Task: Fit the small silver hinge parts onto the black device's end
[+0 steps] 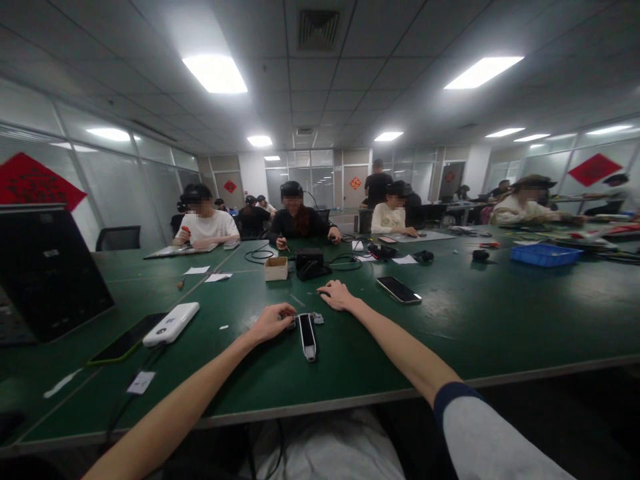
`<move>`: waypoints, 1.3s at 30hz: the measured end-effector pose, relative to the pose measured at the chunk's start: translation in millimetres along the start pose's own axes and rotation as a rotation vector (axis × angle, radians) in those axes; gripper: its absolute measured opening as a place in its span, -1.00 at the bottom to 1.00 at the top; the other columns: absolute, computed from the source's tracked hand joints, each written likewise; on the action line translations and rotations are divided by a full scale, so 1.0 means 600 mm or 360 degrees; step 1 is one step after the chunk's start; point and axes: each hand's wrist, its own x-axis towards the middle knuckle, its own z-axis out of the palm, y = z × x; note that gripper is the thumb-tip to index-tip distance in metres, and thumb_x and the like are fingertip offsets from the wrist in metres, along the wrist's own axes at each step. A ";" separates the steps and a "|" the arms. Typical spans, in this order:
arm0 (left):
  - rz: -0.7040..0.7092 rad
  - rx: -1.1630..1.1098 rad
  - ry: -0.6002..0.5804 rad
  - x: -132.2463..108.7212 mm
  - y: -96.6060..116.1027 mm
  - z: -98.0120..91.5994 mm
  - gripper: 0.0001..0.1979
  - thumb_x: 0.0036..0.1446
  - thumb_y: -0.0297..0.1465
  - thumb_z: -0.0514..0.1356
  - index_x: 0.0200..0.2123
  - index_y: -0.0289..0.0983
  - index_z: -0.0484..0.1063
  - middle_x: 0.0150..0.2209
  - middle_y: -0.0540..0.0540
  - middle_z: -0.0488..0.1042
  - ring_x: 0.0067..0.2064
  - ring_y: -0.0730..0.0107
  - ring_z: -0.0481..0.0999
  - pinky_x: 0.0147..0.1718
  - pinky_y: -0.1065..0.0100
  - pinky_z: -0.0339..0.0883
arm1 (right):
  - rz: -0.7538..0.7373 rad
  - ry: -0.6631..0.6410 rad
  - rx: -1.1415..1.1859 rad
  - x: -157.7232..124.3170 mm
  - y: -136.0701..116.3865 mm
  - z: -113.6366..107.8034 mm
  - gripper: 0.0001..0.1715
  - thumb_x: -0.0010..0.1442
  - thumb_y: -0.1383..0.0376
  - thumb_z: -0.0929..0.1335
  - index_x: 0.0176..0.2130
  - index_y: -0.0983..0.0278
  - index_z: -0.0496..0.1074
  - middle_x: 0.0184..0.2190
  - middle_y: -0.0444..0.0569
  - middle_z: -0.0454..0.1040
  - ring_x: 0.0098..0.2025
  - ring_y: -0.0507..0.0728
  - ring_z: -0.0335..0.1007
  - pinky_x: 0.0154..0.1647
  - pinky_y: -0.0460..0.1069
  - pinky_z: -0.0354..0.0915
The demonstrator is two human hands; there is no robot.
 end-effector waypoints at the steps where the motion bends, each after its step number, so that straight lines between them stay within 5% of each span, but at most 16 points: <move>1: 0.0003 0.0008 0.0005 0.000 0.002 0.000 -0.75 0.04 -0.38 0.11 -0.23 -0.27 0.50 -0.28 -0.06 0.56 -0.32 0.33 0.49 -0.26 0.36 0.36 | -0.0025 -0.0002 -0.0013 0.001 -0.002 -0.001 -0.57 0.24 0.11 0.22 0.06 0.08 0.38 -0.02 0.05 0.34 0.02 0.23 0.16 0.02 0.12 0.09; 13: 0.0166 0.0118 0.0180 -0.001 0.007 0.003 -0.80 0.12 -0.42 0.09 -0.22 -0.31 0.45 -0.31 -0.08 0.52 -0.37 0.37 0.46 -0.31 0.36 0.34 | -0.0123 0.0192 0.0035 -0.042 -0.036 -0.018 -0.78 0.25 0.25 0.25 -0.26 0.34 0.42 -0.24 0.14 0.42 -0.14 0.19 0.25 -0.08 0.06 0.17; 25: 0.0369 0.0189 0.0417 -0.003 0.011 0.006 -0.90 0.12 -0.39 0.17 -0.26 -0.25 0.35 -0.38 0.02 0.42 -0.38 0.43 0.39 -0.30 0.38 0.29 | -0.0448 0.0380 0.0640 -0.078 -0.176 -0.032 -0.78 0.31 0.32 0.19 -0.30 0.30 0.36 -0.33 -0.03 0.40 -0.24 0.07 0.26 -0.16 -0.04 0.17; 32: 0.0403 0.0184 0.0452 -0.003 0.012 0.006 -0.90 0.12 -0.38 0.18 -0.27 -0.24 0.39 -0.38 0.01 0.42 -0.40 0.44 0.38 -0.31 0.40 0.29 | -0.0414 0.0332 0.0733 -0.083 -0.174 -0.026 -0.72 0.32 0.31 0.16 -0.35 0.30 0.35 -0.38 -0.05 0.40 -0.32 0.04 0.28 -0.27 -0.07 0.18; 39: 0.0360 0.0204 0.0366 -0.003 0.020 -0.011 -0.85 0.16 -0.37 0.10 -0.24 -0.26 0.41 -0.36 -0.02 0.43 -0.42 0.45 0.37 -0.32 0.40 0.28 | -0.0454 0.0291 0.0650 -0.075 -0.154 -0.045 -0.73 0.30 0.27 0.20 -0.32 0.31 0.41 -0.30 0.00 0.43 -0.20 0.07 0.27 -0.11 -0.03 0.15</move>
